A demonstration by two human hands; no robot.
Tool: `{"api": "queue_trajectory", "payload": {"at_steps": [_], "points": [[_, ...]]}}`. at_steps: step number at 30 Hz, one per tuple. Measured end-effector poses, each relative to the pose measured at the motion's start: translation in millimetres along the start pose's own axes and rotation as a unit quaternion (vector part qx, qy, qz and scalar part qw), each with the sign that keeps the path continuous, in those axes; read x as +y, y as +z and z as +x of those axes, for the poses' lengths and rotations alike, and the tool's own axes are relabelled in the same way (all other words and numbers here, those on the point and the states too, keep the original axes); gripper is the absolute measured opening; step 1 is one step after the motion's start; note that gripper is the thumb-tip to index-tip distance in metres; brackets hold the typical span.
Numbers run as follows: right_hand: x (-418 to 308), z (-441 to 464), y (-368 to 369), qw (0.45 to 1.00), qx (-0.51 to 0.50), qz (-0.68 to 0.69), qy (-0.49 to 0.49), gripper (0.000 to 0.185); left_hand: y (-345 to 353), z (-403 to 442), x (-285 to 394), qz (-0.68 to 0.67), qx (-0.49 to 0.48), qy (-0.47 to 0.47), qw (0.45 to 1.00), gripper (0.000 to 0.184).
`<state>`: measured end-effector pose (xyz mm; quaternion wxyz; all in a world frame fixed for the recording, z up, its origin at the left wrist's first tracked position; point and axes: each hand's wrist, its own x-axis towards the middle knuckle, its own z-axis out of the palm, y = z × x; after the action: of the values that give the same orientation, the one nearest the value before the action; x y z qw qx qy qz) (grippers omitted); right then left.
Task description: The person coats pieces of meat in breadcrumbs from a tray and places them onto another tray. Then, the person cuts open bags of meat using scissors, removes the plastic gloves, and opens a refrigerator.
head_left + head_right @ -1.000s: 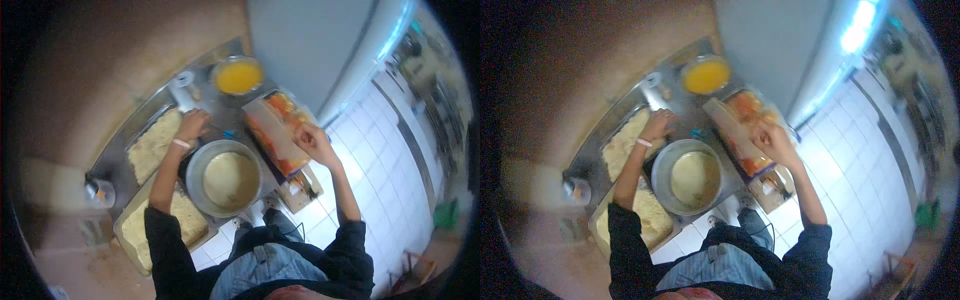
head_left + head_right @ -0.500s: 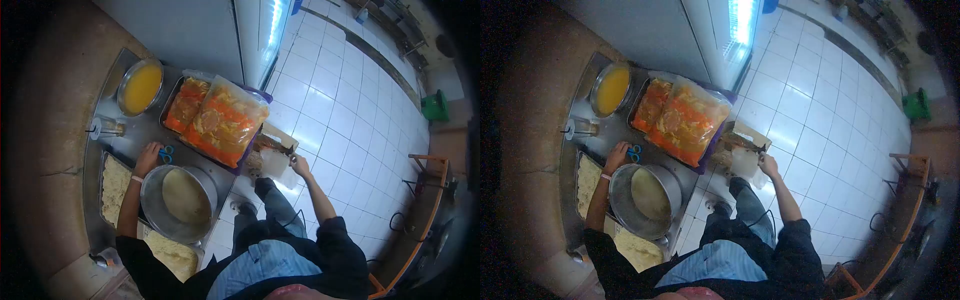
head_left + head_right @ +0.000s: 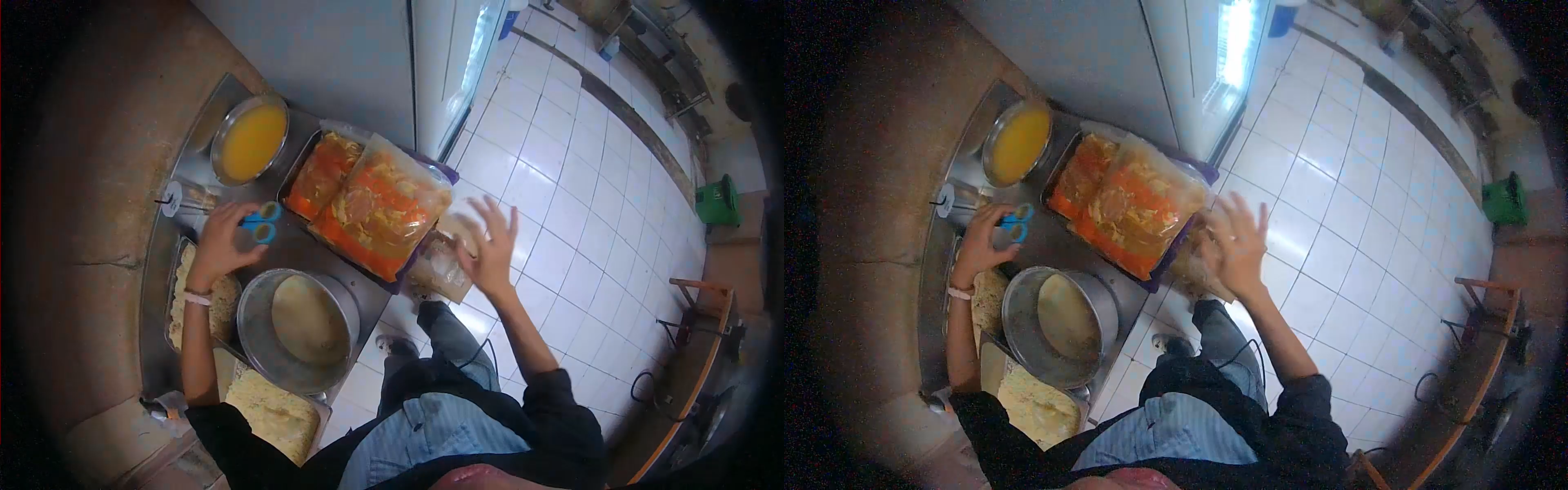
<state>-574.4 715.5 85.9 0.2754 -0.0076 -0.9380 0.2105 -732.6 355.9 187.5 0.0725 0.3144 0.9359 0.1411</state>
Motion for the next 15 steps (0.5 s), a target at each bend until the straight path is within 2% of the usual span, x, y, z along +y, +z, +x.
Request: {"api": "queue_trajectory", "payload": {"at_steps": [1, 2, 4, 5, 7, 8, 10, 11, 13, 14, 15], "points": [[-12.3, 10.2, -9.6, 0.997, -0.008, 0.011, -0.07, 0.025, -4.3, 7.0, 20.8, 0.005, 0.008, 0.071, 0.997, 0.049], [-25.4, 21.8, -20.3, 0.997, 0.004, 0.007, -0.076, 0.025, -7.8, 14.0, 40.9, 0.012, 0.017, 0.141, 0.99, 0.049], [-47.5, 38.2, -36.5, 0.977, 0.006, 0.034, -0.211, 0.024, -9.7, 27.5, 78.6, 0.017, -0.022, 0.186, 0.982, 0.046], [-52.1, 39.8, -37.2, 0.976, 0.017, 0.031, -0.215, 0.024, -7.3, 33.9, 91.8, 0.025, -0.015, 0.191, 0.981, 0.046], [-54.8, 38.8, -35.5, 0.968, -0.058, 0.133, -0.205, 0.024, 6.6, 47.7, 111.8, 0.053, -0.039, 0.266, 0.962, 0.044], [-55.5, 38.4, -38.8, 0.968, -0.051, 0.13, -0.206, 0.024, 14.9, 52.9, 121.9, 0.058, -0.034, 0.271, 0.96, 0.044], [-55.5, 38.7, -44.9, 0.975, -0.142, 0.139, -0.094, 0.023, 30.3, 64.5, 140.3, 0.099, -0.034, 0.335, 0.936, 0.032], [-48.9, 34.8, -42.8, 0.977, -0.136, 0.137, -0.096, 0.023, 36.4, 68.7, 149.1, 0.104, -0.031, 0.338, 0.935, 0.032], [-28.6, 22.4, -38.2, 0.936, -0.234, 0.264, 0.013, 0.024, 49.3, 72.8, 165.6, 0.11, 0.008, 0.401, 0.909, 0.026], [-22.1, 15.5, -40.2, 0.936, -0.231, 0.265, 0.014, 0.024, 57.2, 74.3, 170.9, 0.111, 0.007, 0.404, 0.908, 0.026], [-17.7, 9.3, -43.8, 0.964, -0.16, 0.21, -0.008, 0.02, 65.8, 75.7, 175.2, 0.127, 0.02, 0.403, 0.906, 0.026]]}}
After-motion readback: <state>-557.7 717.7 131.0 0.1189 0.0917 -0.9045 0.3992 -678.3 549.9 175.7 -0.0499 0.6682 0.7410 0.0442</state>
